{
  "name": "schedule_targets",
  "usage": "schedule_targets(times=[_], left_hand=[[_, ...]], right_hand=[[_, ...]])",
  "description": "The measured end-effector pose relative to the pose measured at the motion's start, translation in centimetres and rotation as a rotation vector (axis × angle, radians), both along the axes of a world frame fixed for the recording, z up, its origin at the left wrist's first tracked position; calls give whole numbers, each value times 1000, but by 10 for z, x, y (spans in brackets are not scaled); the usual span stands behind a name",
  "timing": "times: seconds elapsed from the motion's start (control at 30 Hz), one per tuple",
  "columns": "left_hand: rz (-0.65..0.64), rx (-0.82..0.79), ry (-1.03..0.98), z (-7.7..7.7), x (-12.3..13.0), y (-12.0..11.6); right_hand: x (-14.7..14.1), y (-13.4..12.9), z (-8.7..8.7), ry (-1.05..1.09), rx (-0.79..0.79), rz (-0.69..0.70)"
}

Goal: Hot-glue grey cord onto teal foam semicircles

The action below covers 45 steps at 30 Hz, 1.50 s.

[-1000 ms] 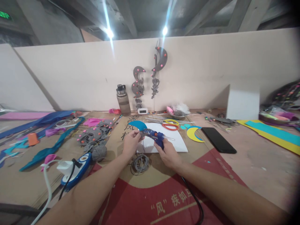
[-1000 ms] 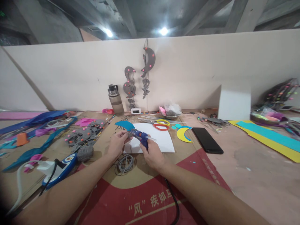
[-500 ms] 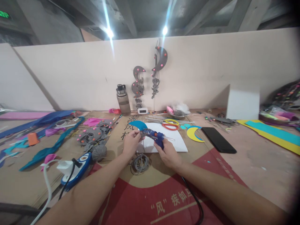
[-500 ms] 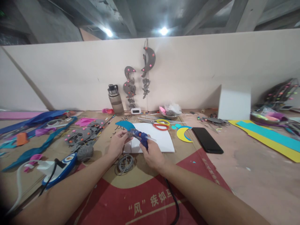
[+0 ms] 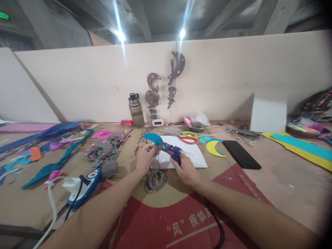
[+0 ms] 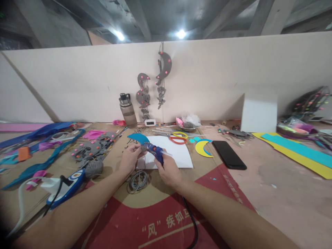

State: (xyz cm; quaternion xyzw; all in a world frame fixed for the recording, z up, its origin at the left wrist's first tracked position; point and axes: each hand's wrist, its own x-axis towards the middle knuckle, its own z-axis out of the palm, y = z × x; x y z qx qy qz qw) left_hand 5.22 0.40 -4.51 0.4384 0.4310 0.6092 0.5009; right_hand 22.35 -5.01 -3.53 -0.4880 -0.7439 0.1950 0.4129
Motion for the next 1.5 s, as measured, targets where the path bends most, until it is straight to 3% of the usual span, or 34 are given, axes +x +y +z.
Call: schedule_targets(times=[1.5], left_hand=[[17, 4, -23, 0, 0, 1]], right_hand=[[0, 1, 0, 5, 9, 2]])
